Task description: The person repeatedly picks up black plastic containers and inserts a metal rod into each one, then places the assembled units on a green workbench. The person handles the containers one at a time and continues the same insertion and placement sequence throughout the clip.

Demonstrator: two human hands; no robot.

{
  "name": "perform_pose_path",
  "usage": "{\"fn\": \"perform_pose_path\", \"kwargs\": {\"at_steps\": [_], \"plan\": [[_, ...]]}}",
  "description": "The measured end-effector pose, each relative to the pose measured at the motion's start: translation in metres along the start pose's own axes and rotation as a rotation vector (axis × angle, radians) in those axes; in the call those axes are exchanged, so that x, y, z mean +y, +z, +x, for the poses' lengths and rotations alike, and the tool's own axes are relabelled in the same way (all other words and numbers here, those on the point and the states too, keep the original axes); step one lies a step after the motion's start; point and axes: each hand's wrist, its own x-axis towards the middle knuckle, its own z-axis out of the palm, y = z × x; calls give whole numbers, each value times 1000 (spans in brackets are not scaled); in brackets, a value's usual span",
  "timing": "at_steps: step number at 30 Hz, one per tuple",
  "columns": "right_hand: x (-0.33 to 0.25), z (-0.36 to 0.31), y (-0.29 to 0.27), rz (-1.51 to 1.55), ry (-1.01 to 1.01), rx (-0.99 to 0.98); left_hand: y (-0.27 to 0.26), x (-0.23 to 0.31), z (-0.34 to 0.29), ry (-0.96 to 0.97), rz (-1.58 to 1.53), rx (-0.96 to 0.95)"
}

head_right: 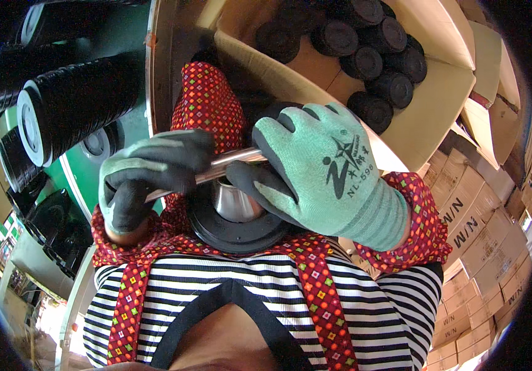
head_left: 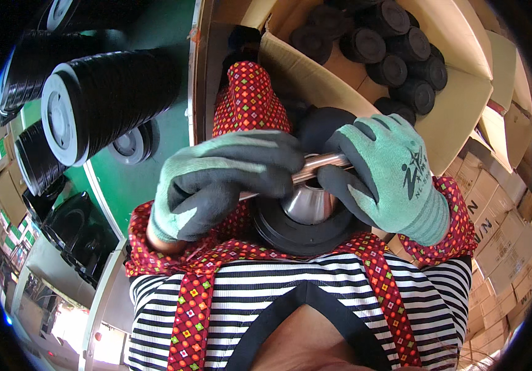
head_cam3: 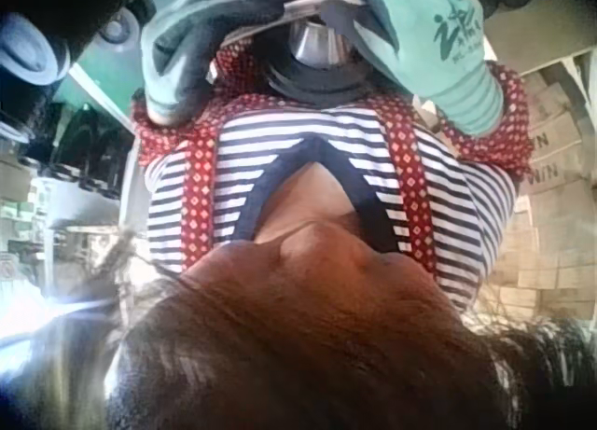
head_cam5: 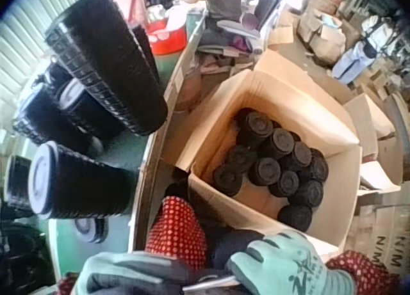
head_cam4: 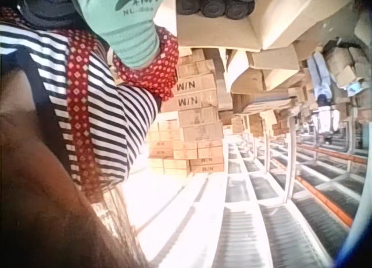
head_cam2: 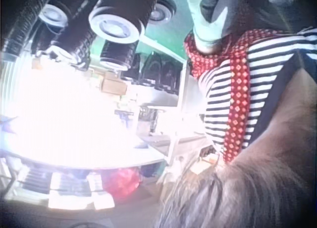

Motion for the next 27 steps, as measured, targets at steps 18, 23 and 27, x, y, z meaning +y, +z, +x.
{"fn": "perform_pose_path", "kwargs": {"at_steps": [18, 23, 27], "plan": [[-3, 12, 29, 111, -63, 85, 24, 83, 26, -405, 968, -339], [29, 30, 62, 405, -269, 127, 63, 115, 40, -522, 1337, -495], [49, 38, 90, 606, -371, 217, 74, 112, 50, -465, 1461, -603]]}}
